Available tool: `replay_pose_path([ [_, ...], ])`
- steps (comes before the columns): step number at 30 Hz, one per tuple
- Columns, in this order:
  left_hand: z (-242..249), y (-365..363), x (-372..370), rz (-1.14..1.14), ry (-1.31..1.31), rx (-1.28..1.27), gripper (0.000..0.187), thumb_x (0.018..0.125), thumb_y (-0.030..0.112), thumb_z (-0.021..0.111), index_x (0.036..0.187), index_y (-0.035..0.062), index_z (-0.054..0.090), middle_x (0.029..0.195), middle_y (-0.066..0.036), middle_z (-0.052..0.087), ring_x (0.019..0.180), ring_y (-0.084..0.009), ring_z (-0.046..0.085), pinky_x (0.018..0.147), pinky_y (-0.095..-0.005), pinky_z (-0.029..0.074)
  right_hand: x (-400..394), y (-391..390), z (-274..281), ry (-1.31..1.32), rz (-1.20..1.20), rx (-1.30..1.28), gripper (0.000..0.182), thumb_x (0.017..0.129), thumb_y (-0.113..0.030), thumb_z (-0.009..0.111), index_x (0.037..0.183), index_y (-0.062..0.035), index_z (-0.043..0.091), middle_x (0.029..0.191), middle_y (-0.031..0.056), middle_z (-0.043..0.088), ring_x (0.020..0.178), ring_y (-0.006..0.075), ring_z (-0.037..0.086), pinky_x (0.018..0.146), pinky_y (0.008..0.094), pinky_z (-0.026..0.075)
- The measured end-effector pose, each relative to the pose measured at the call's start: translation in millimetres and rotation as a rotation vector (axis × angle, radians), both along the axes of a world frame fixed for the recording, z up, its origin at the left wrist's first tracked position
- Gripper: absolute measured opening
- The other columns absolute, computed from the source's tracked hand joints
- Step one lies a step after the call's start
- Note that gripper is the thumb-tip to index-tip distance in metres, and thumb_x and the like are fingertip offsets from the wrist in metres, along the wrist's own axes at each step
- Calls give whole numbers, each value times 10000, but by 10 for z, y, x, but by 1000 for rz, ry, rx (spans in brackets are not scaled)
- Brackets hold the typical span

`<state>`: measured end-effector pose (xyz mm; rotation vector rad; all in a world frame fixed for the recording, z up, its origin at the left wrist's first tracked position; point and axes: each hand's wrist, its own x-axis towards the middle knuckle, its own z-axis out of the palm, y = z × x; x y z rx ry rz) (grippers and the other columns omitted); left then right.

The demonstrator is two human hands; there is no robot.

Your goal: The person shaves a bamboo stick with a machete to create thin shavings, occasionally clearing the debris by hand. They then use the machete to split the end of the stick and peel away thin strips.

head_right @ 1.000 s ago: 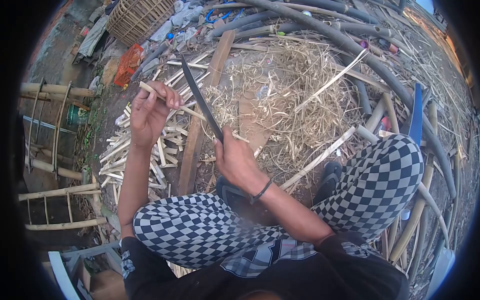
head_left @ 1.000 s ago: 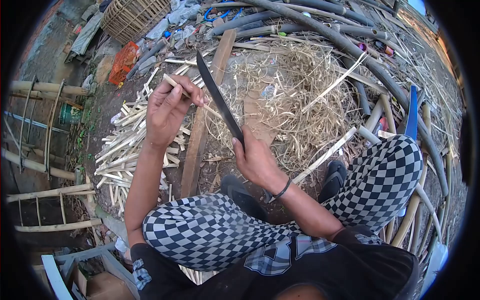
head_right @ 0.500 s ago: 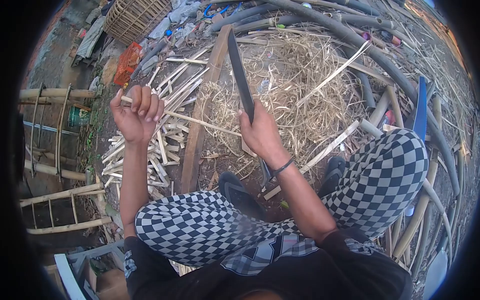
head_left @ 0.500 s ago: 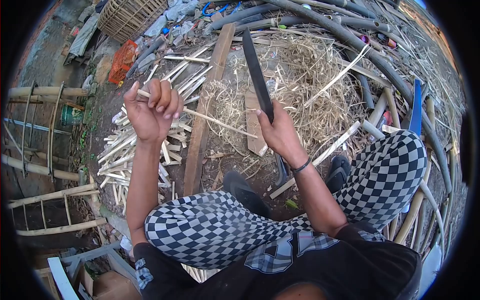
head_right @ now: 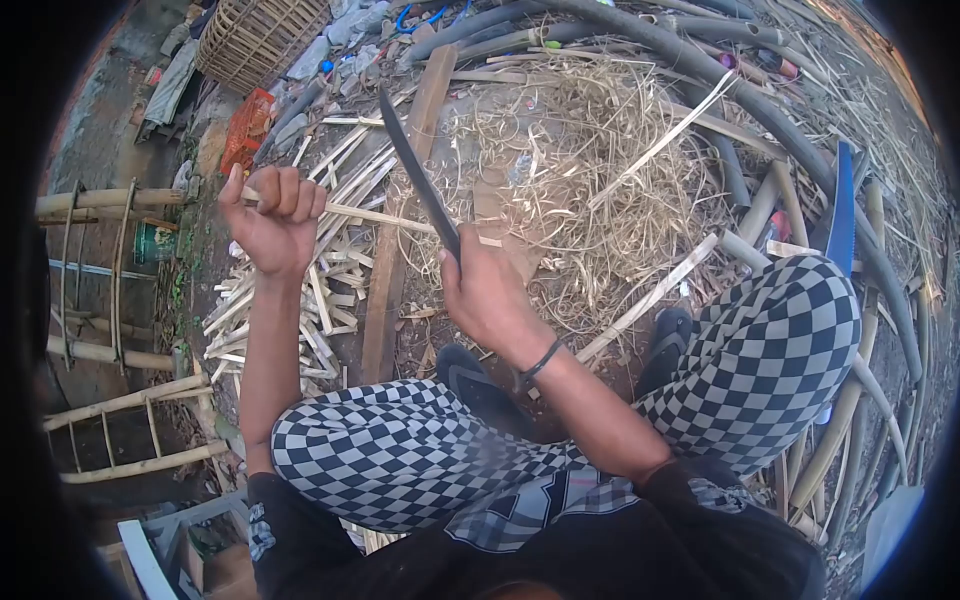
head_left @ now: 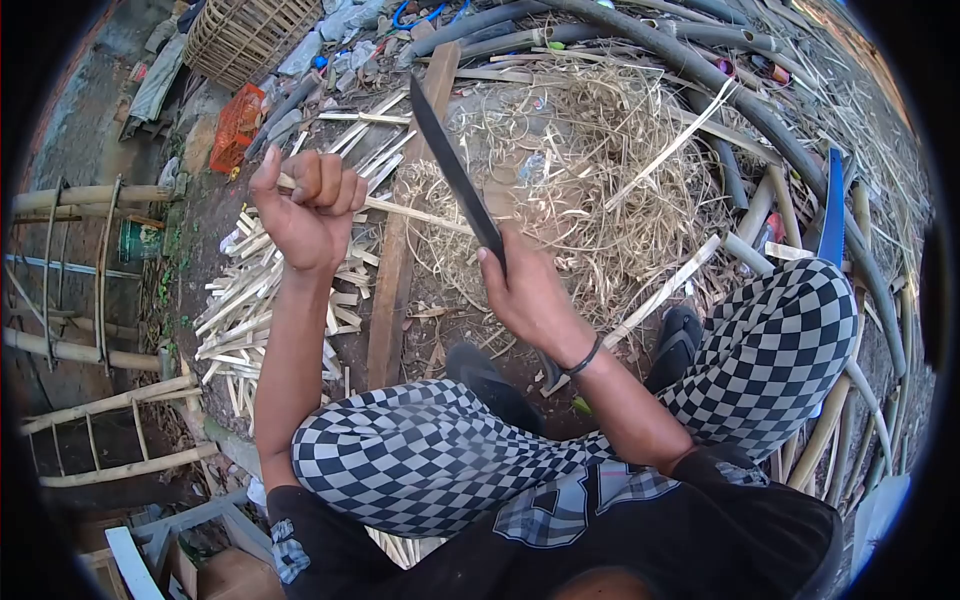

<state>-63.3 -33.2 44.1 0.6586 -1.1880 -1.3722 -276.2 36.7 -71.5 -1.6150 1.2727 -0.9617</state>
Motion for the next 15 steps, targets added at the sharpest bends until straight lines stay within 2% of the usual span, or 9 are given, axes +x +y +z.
replay_pose_path([
  [4,-10,68,-35,76,10,8,541,983,493,409,605,167,199,555,35,165,502,-115,119,518,-315,165,151,228,214,3,137,98,238,976,-139,516,1110,47,449,643,250,617,654,489,633,622,578,488],
  [6,-34,110,-75,112,5,-14,545,993,505,404,612,169,205,549,36,161,494,-111,115,502,-307,157,236,301,231,29,140,11,190,986,-120,498,1115,-1,424,626,244,600,616,505,602,603,585,468],
  [9,-73,187,-198,158,-85,-87,558,1008,527,386,619,169,205,544,36,162,486,-109,105,492,-309,149,386,267,-43,77,91,40,187,981,-104,490,1124,-14,409,630,251,599,635,504,611,600,594,473],
  [10,-88,216,-248,210,-107,-90,602,1012,590,382,624,167,204,540,36,162,481,-104,94,483,-306,132,435,247,-193,72,88,43,187,981,-104,490,1124,-14,409,630,251,599,635,504,611,600,594,473],
  [11,-93,215,-267,207,-111,-88,602,1012,590,382,624,167,204,540,36,162,481,-104,94,483,-306,132,469,209,-353,109,84,72,185,979,-103,491,1122,-20,408,632,248,600,638,502,614,595,597,470],
  [13,-118,197,-299,437,-86,-81,639,1003,645,389,627,165,201,541,38,159,483,-98,87,480,-305,110,445,168,-342,147,71,101,184,976,-102,491,1121,-25,407,633,245,602,642,501,616,590,600,468],
  [15,-138,187,-297,470,-58,-57,665,987,691,395,631,164,200,546,40,162,491,-96,87,482,-301,99,401,182,-272,74,76,113,194,971,-108,497,1132,-43,409,645,240,614,642,499,620,590,605,470],
])
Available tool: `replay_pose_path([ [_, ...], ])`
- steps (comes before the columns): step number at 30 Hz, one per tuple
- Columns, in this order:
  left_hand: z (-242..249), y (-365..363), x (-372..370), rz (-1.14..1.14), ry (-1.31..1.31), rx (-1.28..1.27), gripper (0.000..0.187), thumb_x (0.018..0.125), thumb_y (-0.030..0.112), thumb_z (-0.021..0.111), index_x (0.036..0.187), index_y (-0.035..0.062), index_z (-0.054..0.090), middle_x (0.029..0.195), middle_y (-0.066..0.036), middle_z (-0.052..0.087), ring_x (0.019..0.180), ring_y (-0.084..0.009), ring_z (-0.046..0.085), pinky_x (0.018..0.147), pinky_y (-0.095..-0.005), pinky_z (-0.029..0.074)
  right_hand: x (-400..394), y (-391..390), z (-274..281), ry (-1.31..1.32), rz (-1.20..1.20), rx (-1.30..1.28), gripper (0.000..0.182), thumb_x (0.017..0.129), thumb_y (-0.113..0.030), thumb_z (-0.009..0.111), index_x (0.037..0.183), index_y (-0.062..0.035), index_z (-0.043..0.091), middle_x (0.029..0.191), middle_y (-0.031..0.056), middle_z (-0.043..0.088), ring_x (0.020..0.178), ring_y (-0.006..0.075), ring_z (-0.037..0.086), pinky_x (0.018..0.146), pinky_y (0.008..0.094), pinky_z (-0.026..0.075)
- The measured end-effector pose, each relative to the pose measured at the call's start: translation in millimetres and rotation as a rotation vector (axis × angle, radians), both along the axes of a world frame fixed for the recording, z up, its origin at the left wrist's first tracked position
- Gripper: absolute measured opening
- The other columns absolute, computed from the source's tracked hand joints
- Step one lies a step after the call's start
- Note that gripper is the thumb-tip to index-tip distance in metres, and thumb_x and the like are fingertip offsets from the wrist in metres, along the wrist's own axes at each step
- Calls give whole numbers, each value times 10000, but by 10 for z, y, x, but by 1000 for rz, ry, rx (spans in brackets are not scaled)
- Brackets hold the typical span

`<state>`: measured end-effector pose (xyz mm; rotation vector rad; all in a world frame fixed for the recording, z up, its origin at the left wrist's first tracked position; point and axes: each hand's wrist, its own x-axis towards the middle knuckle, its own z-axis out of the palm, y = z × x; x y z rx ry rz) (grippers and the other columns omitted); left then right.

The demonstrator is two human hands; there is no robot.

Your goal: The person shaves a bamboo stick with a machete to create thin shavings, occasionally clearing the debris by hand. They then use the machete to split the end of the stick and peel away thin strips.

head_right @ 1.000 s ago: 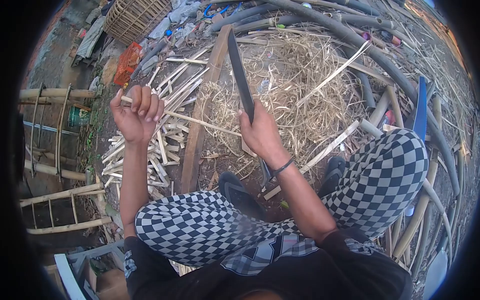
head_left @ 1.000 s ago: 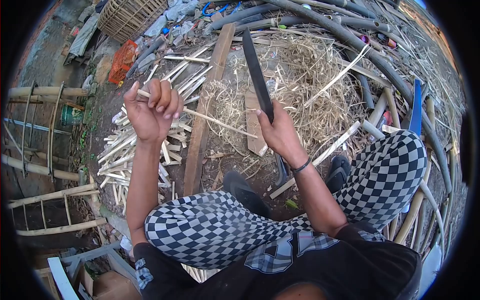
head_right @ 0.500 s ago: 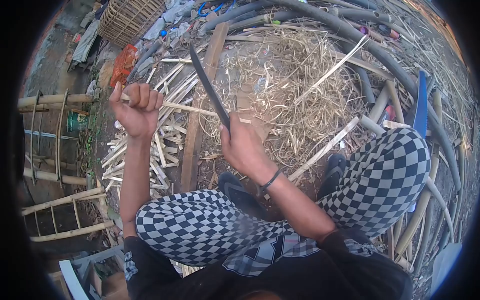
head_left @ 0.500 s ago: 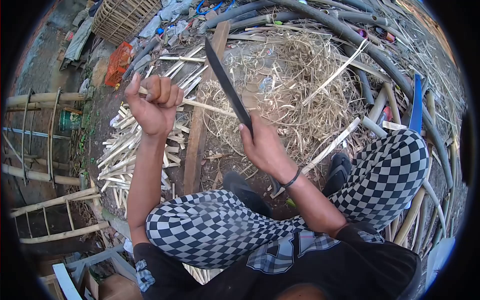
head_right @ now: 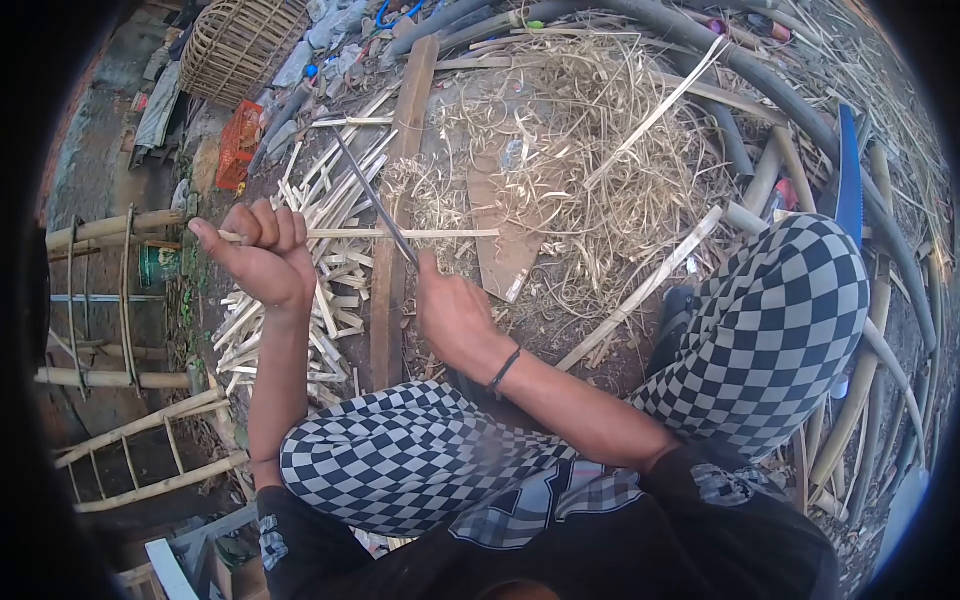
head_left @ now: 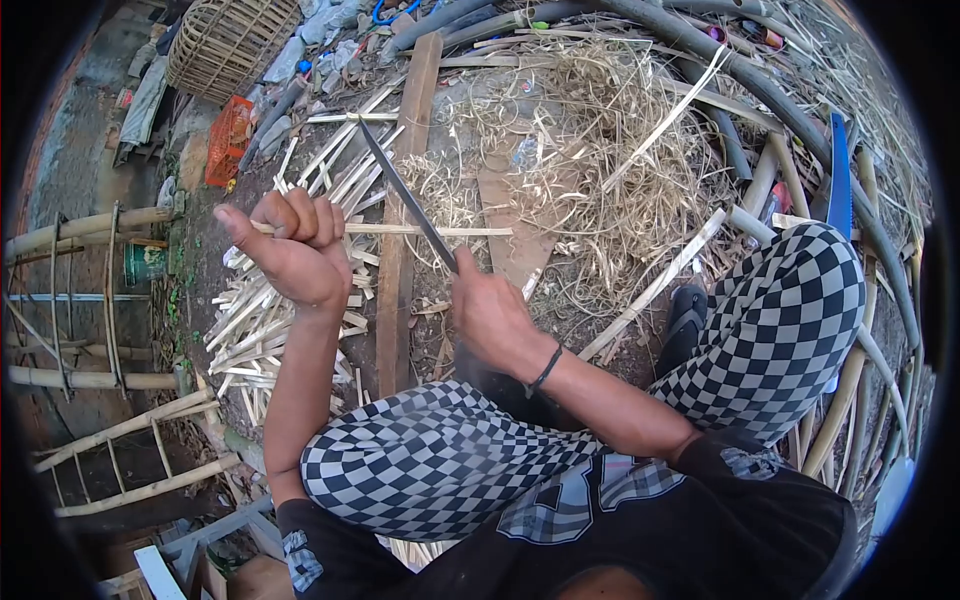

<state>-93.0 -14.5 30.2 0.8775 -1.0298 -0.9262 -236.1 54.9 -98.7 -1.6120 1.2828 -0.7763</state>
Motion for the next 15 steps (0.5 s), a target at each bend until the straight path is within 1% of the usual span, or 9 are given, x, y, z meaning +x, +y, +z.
replay_pose_path([
  [4,-7,48,-97,-14,-34,-42,682,971,726,393,638,164,197,560,40,161,501,-101,93,483,-303,104,0,-20,34,-33,19,-107,198,962,-99,503,1135,-58,416,651,244,619,645,502,622,593,607,474],
  [6,2,50,-127,-48,-73,-8,681,972,722,398,640,165,192,561,40,158,499,-100,95,483,-300,108,99,-68,-301,89,-7,-39,337,870,-3,504,1196,-49,430,724,247,666,732,479,672,661,561,524],
  [7,13,37,-126,-15,-96,10,671,980,704,407,639,167,193,561,42,160,497,-100,97,480,-300,112,165,-86,-644,121,-45,-17,253,946,-74,494,1189,-69,426,671,253,629,668,506,628,628,600,484],
  [10,31,12,-91,-33,-88,-14,663,986,689,410,637,167,197,556,42,164,495,-100,96,479,-298,113,75,-144,-782,174,-65,87,253,946,-74,484,1192,-66,428,665,263,624,683,507,631,642,605,484],
  [11,11,-1,-90,-36,-76,-19,659,991,684,401,636,167,198,551,41,166,492,-96,97,478,-294,113,66,-161,-816,105,-93,55,236,949,-75,477,1179,-50,427,654,272,614,684,509,628,647,609,480],
  [12,-1,4,-107,-38,-68,-7,659,991,684,401,636,167,198,551,41,166,492,-96,97,478,-294,113,33,-135,-653,114,-94,67,236,949,-75,477,1179,-50,427,654,272,614,684,509,628,647,609,480],
  [13,1,8,-120,-63,-80,-14,662,997,693,359,633,164,199,545,41,170,478,-97,100,465,-293,126,15,-126,-407,101,-67,37,230,951,-75,473,1175,-46,427,655,272,613,680,510,625,646,608,479],
  [14,6,11,-122,-87,-94,-28,669,1004,702,317,629,160,199,538,41,174,465,-98,103,451,-292,139,32,-129,-275,87,-38,0,224,952,-75,469,1170,-42,426,656,273,613,676,512,622,644,606,478],
  [15,9,19,-108,-114,-95,-28,662,1010,688,320,626,161,203,535,41,169,465,-99,104,457,-286,143,75,-100,-285,28,-51,-49,218,959,-83,465,1169,-42,426,658,271,614,668,515,615,636,601,478],
])
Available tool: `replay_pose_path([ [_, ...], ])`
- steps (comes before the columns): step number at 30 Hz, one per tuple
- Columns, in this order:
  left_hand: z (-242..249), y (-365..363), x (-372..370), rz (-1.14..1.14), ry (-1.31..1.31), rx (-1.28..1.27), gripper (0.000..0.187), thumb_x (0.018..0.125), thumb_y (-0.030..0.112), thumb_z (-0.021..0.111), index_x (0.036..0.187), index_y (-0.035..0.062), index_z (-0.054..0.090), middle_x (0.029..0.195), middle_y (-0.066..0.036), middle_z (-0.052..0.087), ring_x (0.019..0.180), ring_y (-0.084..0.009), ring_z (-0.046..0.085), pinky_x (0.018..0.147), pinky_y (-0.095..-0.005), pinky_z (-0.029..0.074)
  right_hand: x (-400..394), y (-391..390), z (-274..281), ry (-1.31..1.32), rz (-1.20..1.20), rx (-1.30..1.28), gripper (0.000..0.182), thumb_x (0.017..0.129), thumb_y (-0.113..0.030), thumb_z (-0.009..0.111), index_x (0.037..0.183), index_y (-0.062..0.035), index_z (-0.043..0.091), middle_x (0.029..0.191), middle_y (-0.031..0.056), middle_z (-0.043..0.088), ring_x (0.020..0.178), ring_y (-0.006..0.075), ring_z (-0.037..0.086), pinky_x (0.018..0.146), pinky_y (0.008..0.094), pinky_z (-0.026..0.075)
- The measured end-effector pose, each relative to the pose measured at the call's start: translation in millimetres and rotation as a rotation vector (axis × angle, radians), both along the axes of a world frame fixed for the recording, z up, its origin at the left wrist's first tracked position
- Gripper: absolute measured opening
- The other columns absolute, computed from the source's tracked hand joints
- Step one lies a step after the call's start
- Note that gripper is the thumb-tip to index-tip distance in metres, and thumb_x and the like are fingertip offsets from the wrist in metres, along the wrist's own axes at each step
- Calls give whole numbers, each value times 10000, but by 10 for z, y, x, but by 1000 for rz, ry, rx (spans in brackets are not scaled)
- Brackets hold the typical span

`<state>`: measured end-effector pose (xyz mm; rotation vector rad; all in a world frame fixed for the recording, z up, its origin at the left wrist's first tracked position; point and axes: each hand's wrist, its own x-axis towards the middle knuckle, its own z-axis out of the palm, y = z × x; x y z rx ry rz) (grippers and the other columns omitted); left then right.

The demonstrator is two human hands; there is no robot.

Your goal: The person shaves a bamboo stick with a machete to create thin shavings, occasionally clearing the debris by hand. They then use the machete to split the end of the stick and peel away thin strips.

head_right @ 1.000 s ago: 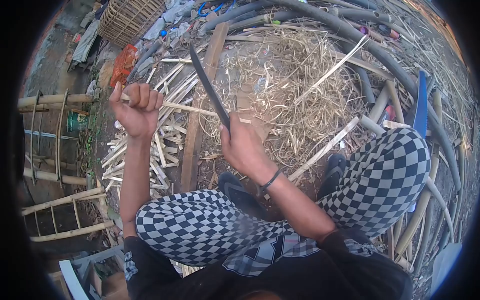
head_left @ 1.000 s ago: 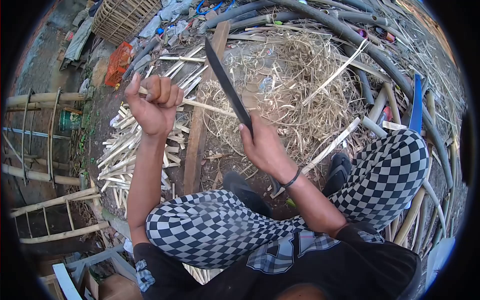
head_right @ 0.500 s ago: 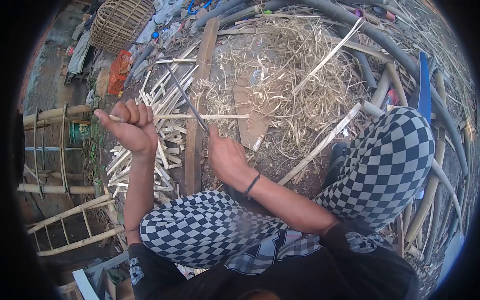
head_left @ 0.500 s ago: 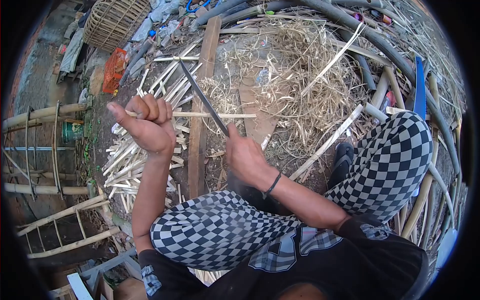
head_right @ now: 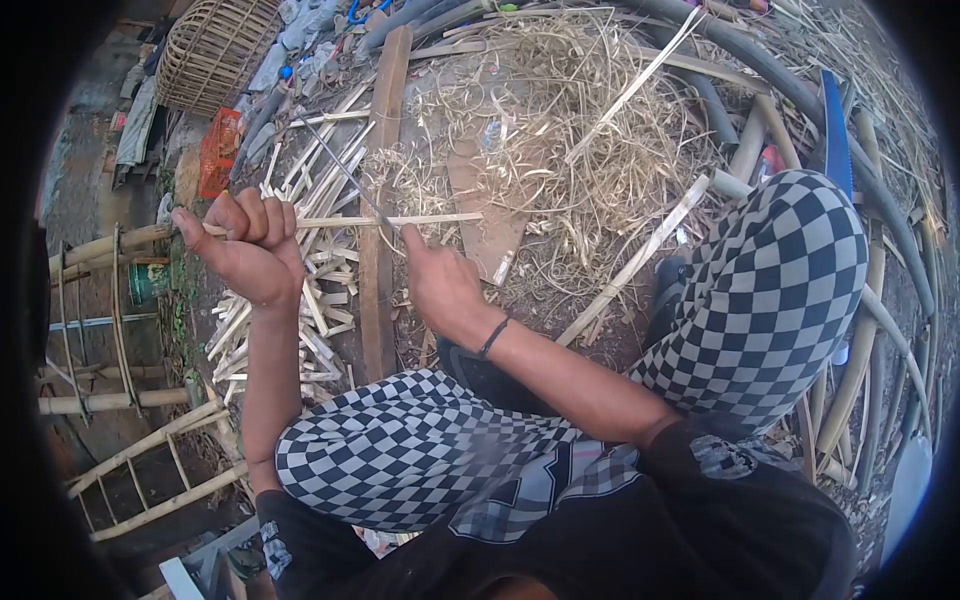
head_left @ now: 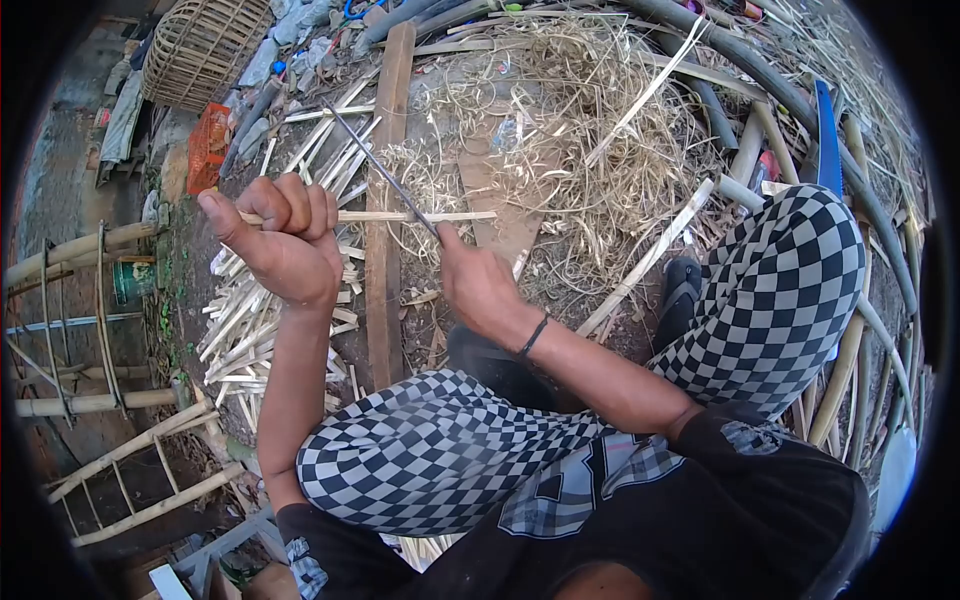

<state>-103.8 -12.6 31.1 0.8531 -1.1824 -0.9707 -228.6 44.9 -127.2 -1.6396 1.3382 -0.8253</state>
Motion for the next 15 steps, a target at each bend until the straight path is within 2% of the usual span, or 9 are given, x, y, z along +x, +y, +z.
replay_pose_path([
  [4,1,-15,70,-56,29,26,650,1016,667,327,625,161,206,532,42,168,465,-97,102,466,-284,150,105,22,-570,-65,-68,-66,230,940,-64,482,1163,-53,429,674,268,626,685,507,628,638,593,484],
  [5,-38,-34,104,11,-3,57,644,1018,657,330,625,161,207,531,42,169,464,-98,99,469,-284,152,68,-1,-835,70,-16,27,251,926,-54,496,1169,-57,432,685,267,633,697,502,636,643,591,488],
  [6,-46,-50,124,74,-38,89,639,1020,647,332,625,161,208,530,41,169,463,-99,97,472,-285,154,33,-29,-848,202,32,120,272,913,-44,509,1174,-61,436,697,265,640,708,496,644,648,590,491],
  [8,-10,-57,189,40,-2,56,629,1014,632,368,628,161,210,538,40,161,475,-98,90,477,-292,134,79,-72,-860,177,-24,139,280,903,-42,522,1169,-66,439,708,264,645,719,492,650,655,591,494],
  [10,-34,-15,184,22,33,36,621,1005,621,404,630,164,214,542,38,154,489,-97,81,484,-300,112,28,-69,-649,178,-63,176,287,893,-40,535,1163,-71,441,718,262,651,729,487,655,661,592,496],
  [12,-76,-13,178,-8,36,38,620,1007,620,397,628,165,214,540,38,157,487,-98,81,482,-302,113,-10,-92,-295,197,41,60,265,904,-47,519,1157,-74,445,707,261,648,711,489,652,656,599,494],
  [15,-85,16,207,-66,13,26,618,1018,612,368,617,164,221,534,38,165,478,-100,87,475,-303,124,76,-122,-462,139,33,6,282,880,-36,486,1161,-51,464,802,251,693,770,470,681,689,576,514],
])
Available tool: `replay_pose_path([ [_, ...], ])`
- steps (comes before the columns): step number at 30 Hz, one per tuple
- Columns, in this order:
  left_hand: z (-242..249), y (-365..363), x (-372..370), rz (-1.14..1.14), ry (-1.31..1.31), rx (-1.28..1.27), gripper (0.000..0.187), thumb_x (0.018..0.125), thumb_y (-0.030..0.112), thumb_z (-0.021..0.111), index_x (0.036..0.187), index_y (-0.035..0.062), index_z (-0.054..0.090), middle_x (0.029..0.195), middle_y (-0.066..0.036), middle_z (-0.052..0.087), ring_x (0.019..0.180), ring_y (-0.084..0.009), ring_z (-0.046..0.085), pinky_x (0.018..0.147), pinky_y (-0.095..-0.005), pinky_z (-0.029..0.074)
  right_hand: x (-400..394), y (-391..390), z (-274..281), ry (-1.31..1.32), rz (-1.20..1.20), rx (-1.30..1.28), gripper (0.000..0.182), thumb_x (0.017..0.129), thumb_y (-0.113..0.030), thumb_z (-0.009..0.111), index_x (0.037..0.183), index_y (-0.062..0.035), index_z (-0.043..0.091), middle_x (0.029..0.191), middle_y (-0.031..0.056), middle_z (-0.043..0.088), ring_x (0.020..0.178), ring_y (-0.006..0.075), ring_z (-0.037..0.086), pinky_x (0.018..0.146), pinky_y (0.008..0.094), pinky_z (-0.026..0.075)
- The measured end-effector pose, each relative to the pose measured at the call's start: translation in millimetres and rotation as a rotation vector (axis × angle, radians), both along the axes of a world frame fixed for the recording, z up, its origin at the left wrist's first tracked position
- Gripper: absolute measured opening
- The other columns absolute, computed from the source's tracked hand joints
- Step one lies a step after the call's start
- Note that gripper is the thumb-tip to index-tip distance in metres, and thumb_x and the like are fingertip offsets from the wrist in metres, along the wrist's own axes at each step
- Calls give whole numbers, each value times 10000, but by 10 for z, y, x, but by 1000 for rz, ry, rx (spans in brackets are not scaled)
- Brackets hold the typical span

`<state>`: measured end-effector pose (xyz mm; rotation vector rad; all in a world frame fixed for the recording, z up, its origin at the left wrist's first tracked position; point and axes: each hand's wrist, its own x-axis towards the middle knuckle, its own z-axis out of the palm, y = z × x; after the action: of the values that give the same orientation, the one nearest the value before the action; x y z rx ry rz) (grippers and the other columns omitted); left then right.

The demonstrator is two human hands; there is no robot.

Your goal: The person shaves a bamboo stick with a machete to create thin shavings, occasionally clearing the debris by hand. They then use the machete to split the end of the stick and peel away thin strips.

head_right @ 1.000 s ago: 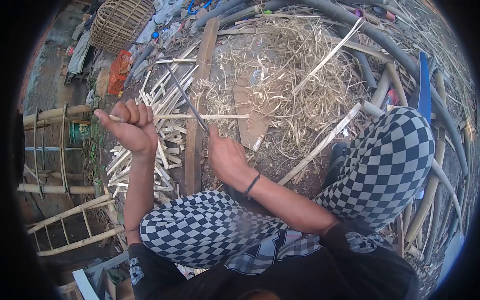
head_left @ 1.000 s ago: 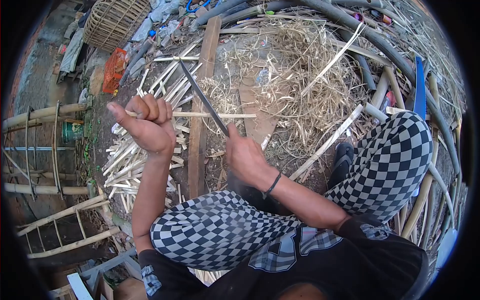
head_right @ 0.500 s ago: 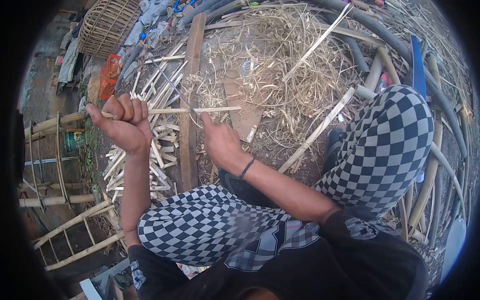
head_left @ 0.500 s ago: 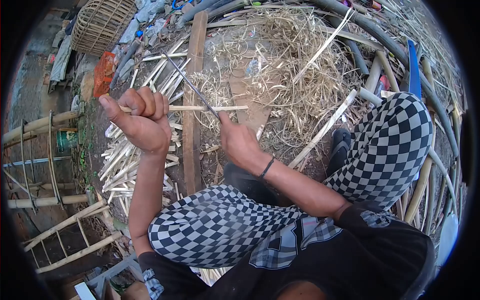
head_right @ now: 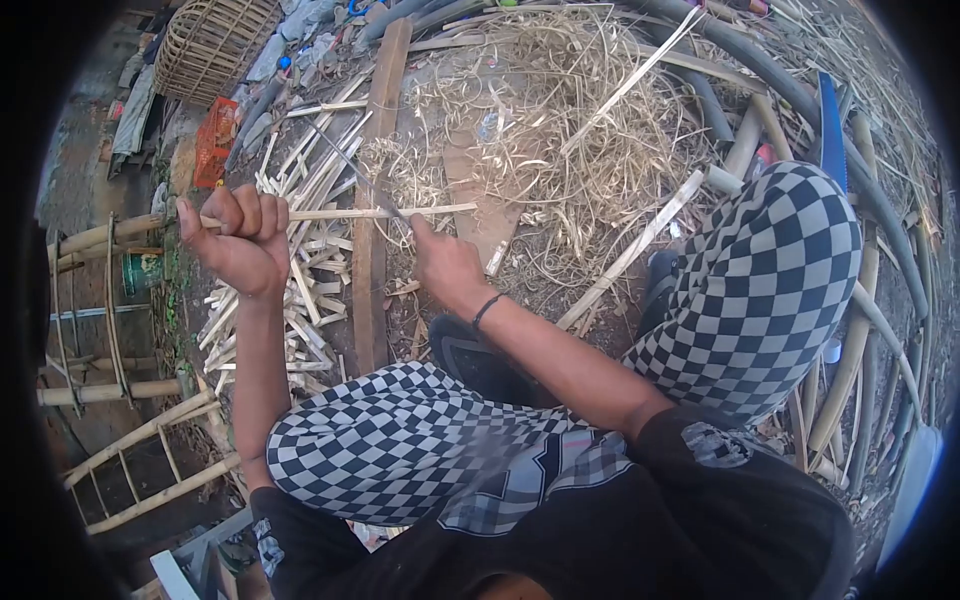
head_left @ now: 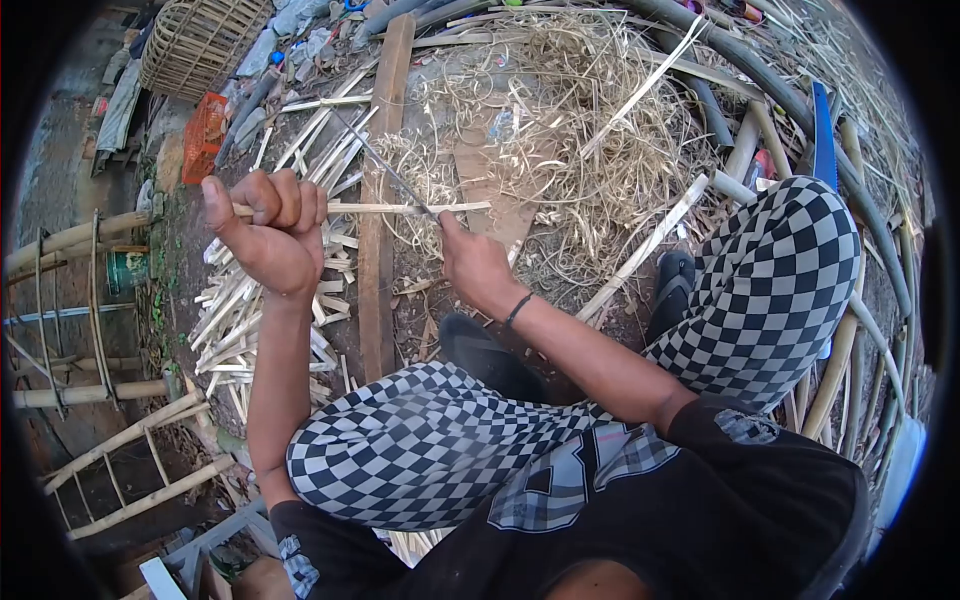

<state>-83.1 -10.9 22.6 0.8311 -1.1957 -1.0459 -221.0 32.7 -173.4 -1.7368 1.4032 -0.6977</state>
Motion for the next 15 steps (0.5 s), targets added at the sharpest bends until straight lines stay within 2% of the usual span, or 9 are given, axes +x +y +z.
replay_pose_path([
  [3,-19,7,-13,-153,-47,85,611,1027,592,348,606,163,239,523,42,175,467,-100,100,477,-296,147,-73,-68,-808,81,-23,1,320,882,-35,491,1198,-56,450,765,257,681,741,468,677,667,581,517],
  [4,5,15,-3,-153,-47,77,611,1027,592,348,606,163,239,523,42,175,467,-100,100,477,-296,147,-128,-98,-768,121,-40,17,364,875,-24,502,1230,-67,434,730,271,666,708,480,667,644,594,508],
  [5,20,17,4,-167,-34,59,607,1028,588,346,607,163,240,519,43,179,466,-100,101,477,-296,154,-161,-105,-732,128,-77,44,387,867,-17,494,1248,-49,435,761,284,675,730,478,675,651,589,514],
  [9,5,5,-31,-211,-32,39,602,1027,582,343,607,161,244,507,41,189,464,-100,105,483,-294,179,-190,-122,-340,128,-30,-68,366,877,-27,489,1240,-48,448,765,275,674,719,477,668,645,592,508],
  [12,5,20,-12,-224,-50,41,597,1025,573,348,608,159,244,509,38,184,464,-102,119,488,-295,191,-123,-62,-138,118,17,4,348,896,-49,493,1241,-72,453,764,262,676,705,473,664,631,587,504],
  [14,21,6,19,-224,-29,46,592,1022,567,354,608,158,244,513,37,177,465,-105,125,493,-297,201,-105,-68,-695,100,-14,-35,355,912,-67,493,1263,-100,454,758,244,683,707,460,676,628,566,522],
  [15,15,13,29,-193,-49,85,588,1019,564,361,610,159,241,514,35,175,466,-107,120,500,-301,205,-197,-66,-959,192,-8,15,371,908,-65,498,1273,-102,452,756,235,687,712,453,684,633,557,532],
])
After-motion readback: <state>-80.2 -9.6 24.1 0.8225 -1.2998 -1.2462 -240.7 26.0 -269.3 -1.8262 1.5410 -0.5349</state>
